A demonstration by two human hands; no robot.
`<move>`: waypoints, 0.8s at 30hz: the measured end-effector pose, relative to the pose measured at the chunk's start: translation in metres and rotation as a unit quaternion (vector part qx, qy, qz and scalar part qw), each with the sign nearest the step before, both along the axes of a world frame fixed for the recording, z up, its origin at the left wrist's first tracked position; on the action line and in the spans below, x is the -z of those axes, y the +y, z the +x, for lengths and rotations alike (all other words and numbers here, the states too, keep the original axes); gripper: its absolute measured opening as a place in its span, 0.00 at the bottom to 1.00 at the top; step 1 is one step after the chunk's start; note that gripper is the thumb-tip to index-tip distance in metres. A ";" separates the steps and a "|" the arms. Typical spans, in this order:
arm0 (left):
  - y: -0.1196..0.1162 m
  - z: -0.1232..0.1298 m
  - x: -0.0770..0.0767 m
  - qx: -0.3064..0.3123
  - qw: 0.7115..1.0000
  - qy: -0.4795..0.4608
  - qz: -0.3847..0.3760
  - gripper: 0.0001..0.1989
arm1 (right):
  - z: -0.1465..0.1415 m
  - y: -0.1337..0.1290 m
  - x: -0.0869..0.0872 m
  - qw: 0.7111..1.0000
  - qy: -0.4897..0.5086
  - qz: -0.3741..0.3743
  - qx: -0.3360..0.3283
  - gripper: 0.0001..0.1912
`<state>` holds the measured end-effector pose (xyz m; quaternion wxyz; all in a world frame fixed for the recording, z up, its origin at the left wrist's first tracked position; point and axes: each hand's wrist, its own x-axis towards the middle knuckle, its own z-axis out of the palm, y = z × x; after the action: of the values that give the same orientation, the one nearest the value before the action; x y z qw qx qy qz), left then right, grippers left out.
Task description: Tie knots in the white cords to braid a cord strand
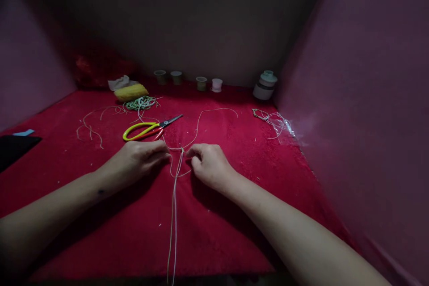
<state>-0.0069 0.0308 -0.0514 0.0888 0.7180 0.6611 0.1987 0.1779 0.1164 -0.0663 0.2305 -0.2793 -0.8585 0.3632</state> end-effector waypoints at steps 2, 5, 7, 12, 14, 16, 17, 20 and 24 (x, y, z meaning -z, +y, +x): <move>0.000 0.003 0.001 0.012 1.000 0.005 0.020 0.09 | -0.001 -0.002 -0.001 0.998 -0.027 0.048 0.003 0.14; 0.002 0.006 0.005 0.020 0.998 0.027 0.044 0.09 | -0.001 -0.004 -0.001 0.995 -0.052 0.079 0.009 0.13; 0.003 0.008 0.009 0.017 0.998 0.044 0.046 0.11 | -0.002 -0.005 0.000 0.995 -0.062 0.077 0.017 0.13; 0.005 0.016 0.016 0.004 0.998 0.031 0.062 0.12 | -0.004 -0.007 0.002 0.995 -0.076 0.057 0.033 0.11; 0.006 0.019 0.016 -0.002 0.998 0.021 0.064 0.12 | -0.005 -0.007 0.003 0.996 -0.066 0.045 0.033 0.10; 0.007 0.021 0.016 -0.002 0.998 0.015 0.060 0.11 | -0.006 -0.006 0.003 0.998 -0.045 0.029 0.032 0.09; 0.007 0.022 0.016 0.000 0.998 0.014 0.059 0.11 | -0.006 -0.006 0.003 0.999 -0.033 0.020 0.032 0.08; 0.008 0.023 0.017 0.005 0.998 0.016 0.057 0.11 | -0.008 -0.005 0.003 0.999 -0.020 0.000 0.038 0.07; 0.008 0.023 0.013 0.006 0.998 0.014 0.059 0.10 | -0.008 -0.005 0.002 0.998 -0.027 -0.012 0.049 0.07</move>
<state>0.0159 0.0384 -0.0642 0.0375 0.7285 0.6453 0.2267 0.1697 0.1115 -0.0686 0.2211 -0.3339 -0.8450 0.3544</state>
